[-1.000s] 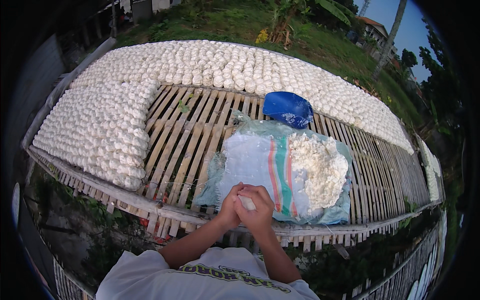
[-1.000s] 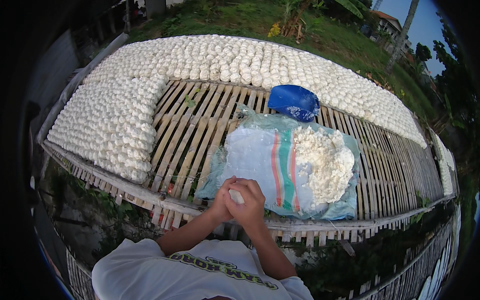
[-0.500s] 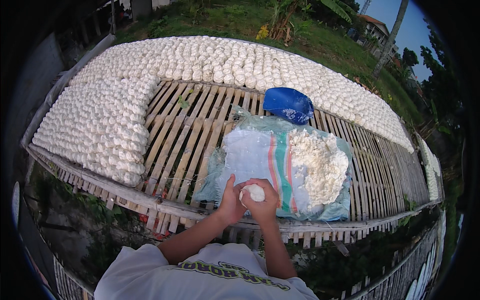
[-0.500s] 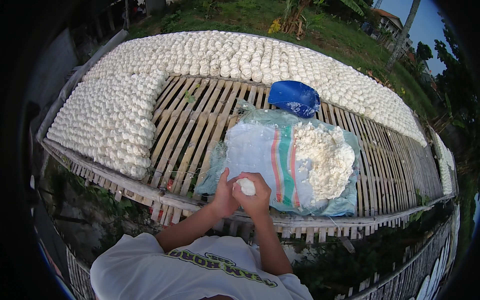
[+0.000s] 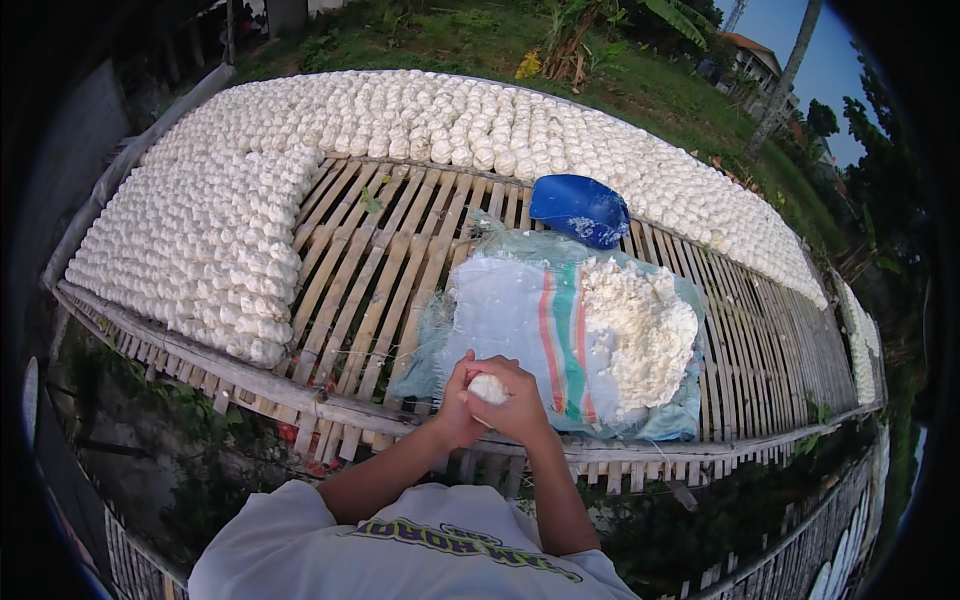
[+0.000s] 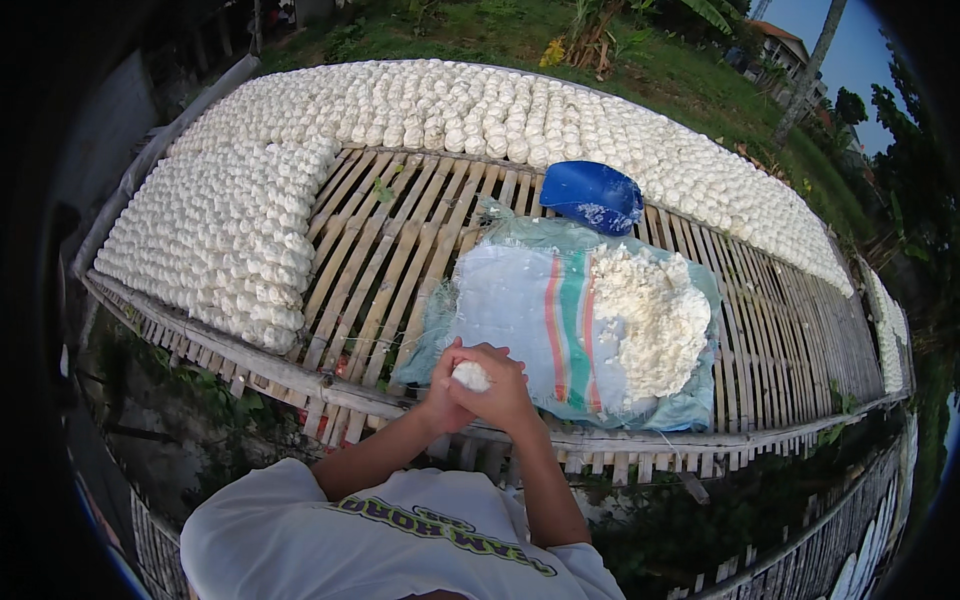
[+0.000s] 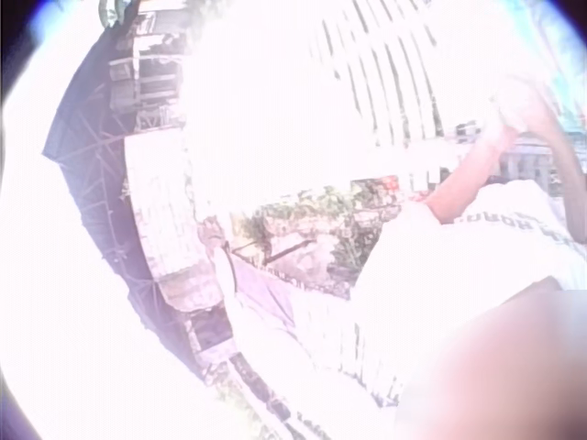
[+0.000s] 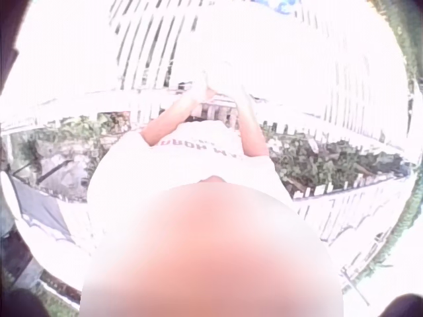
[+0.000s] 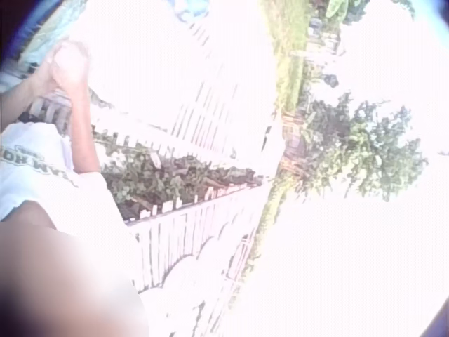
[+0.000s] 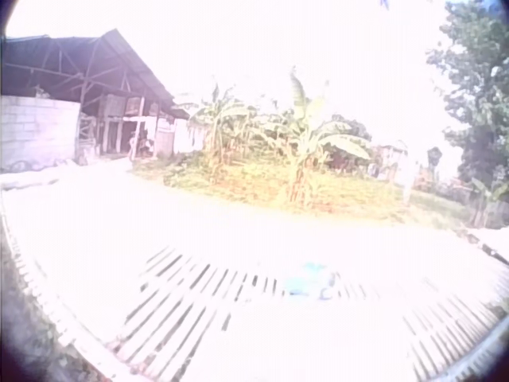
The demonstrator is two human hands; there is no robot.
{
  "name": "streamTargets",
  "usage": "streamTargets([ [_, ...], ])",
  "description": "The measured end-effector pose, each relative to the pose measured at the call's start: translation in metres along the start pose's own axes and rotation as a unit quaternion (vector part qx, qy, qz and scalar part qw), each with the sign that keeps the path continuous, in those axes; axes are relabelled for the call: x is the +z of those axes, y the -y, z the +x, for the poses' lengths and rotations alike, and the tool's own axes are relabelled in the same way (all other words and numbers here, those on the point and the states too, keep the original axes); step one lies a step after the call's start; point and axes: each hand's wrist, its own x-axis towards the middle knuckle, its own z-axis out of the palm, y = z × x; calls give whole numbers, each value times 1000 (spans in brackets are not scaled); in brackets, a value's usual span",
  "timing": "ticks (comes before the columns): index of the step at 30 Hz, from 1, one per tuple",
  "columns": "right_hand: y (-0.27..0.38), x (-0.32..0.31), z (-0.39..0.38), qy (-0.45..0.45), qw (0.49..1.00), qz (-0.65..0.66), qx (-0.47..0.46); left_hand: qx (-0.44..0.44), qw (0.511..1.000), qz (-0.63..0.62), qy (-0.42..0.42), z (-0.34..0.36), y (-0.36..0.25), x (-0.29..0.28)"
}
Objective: The person repeatedly scoops white dough from a sack, rolls it into a ball with both hands, and places it on a bamboo drying rack. The process is repeated continuously, filling the rack with uniformly shaped dough balls.
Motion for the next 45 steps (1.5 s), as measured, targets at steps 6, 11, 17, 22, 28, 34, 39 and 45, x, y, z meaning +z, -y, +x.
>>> streamTargets([
  [6,5,43,-2,-231,944,-172,-163,91,994,-49,25,-11,-5,13],
  [11,-4,59,6,-156,985,-9,-67,108,991,20,-71,-21,-30,-2],
  [17,3,88,20,-154,962,-152,-170,118,990,-69,-40,-41,-55,-20],
  [22,14,124,42,-80,993,44,-73,254,965,2,-65,-58,-77,-29],
  [28,10,154,99,34,988,-30,-144,152,985,-85,-20,-66,-131,-80],
  [34,7,222,112,-3,996,84,-18,329,933,7,-144,-77,-172,-102],
  [39,-45,276,157,-27,872,381,305,376,784,405,-283,-104,-221,-152],
  [45,-118,326,268,-22,807,413,422,433,559,545,-451,-160,-275,-241],
])
